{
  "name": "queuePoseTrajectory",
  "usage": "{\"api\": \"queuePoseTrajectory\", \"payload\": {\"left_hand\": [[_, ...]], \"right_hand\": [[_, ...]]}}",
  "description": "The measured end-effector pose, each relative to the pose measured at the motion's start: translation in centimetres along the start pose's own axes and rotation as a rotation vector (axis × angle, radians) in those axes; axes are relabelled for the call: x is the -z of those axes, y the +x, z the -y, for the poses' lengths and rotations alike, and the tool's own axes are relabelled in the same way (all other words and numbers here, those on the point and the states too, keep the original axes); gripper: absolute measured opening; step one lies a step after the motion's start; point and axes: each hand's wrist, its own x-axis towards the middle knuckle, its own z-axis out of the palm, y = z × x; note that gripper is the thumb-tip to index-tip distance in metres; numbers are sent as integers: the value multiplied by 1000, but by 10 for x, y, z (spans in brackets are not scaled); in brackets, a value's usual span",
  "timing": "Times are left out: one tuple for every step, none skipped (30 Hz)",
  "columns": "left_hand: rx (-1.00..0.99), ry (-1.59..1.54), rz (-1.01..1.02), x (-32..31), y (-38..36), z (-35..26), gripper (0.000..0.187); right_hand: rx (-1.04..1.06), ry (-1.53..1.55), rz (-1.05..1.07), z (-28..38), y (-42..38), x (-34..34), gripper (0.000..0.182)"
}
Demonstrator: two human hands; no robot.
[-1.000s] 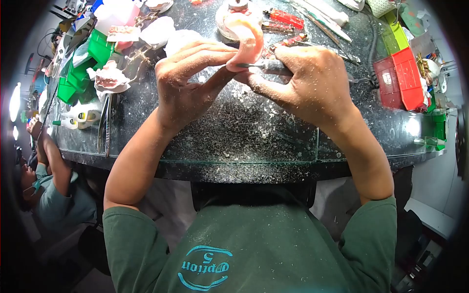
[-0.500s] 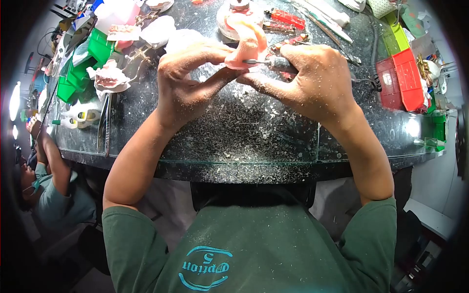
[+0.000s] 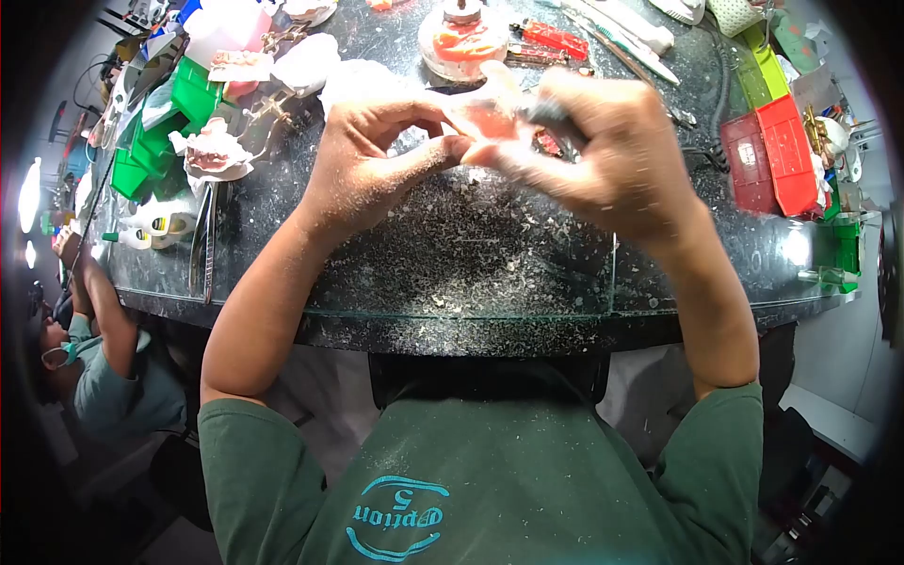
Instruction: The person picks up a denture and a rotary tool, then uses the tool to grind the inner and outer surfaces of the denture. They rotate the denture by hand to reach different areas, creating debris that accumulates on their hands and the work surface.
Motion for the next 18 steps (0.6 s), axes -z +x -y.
{"api": "queuePoseTrajectory", "payload": {"left_hand": [[52, -54, 49, 1, 0, -1, 18], [104, -110, 96, 3, 0, -2, 19], [154, -166, 145, 6, 1, -2, 19], [179, -246, 199, 10, 1, 2, 21], [186, -286, 234, 11, 1, 3, 21], [194, -326, 270, 11, 2, 4, 22], [203, -367, 305, 11, 1, 6, 22], [187, -354, 371, 16, 3, 7, 25], [187, -359, 337, 16, 3, 7, 27], [185, -364, 302, 14, 3, 5, 29], [182, -369, 267, 13, 4, 3, 31], [189, -421, 211, 14, 4, 9, 37], [175, -507, 179, 12, 6, 9, 39], [168, -471, 158, 11, 5, 10, 40], [162, -436, 138, 10, 5, 10, 40], [171, -416, 129, 9, 5, 9, 40], [180, -396, 119, 9, 5, 7, 39], [191, -376, 108, 9, 5, 4, 39]], "right_hand": [[-25, 110, -28, -1, 3, 7, 33], [-46, 221, -59, -3, 6, 13, 29], [-35, 266, -33, -6, 5, 14, 27], [-24, 311, -5, -10, 5, 16, 25], [-14, 357, 22, -13, 4, 17, 24], [15, 357, 75, -14, 3, 17, 23], [45, 359, 130, -15, 3, 18, 22], [-12, 384, 154, -14, 2, 18, 21], [-68, 411, 181, -13, 1, 19, 20], [-123, 436, 209, -11, 1, 20, 20], [-178, 460, 236, -11, 2, 20, 21], [-154, 412, 211, -13, 3, 20, 25], [-141, 382, 171, -14, 2, 17, 25], [-127, 352, 131, -16, 1, 14, 26], [-115, 323, 91, -17, 1, 12, 26], [-166, 246, 141, -15, 3, 15, 28], [-146, 248, 72, -14, 3, 12, 27], [-126, 250, 5, -12, 3, 6, 26]]}}
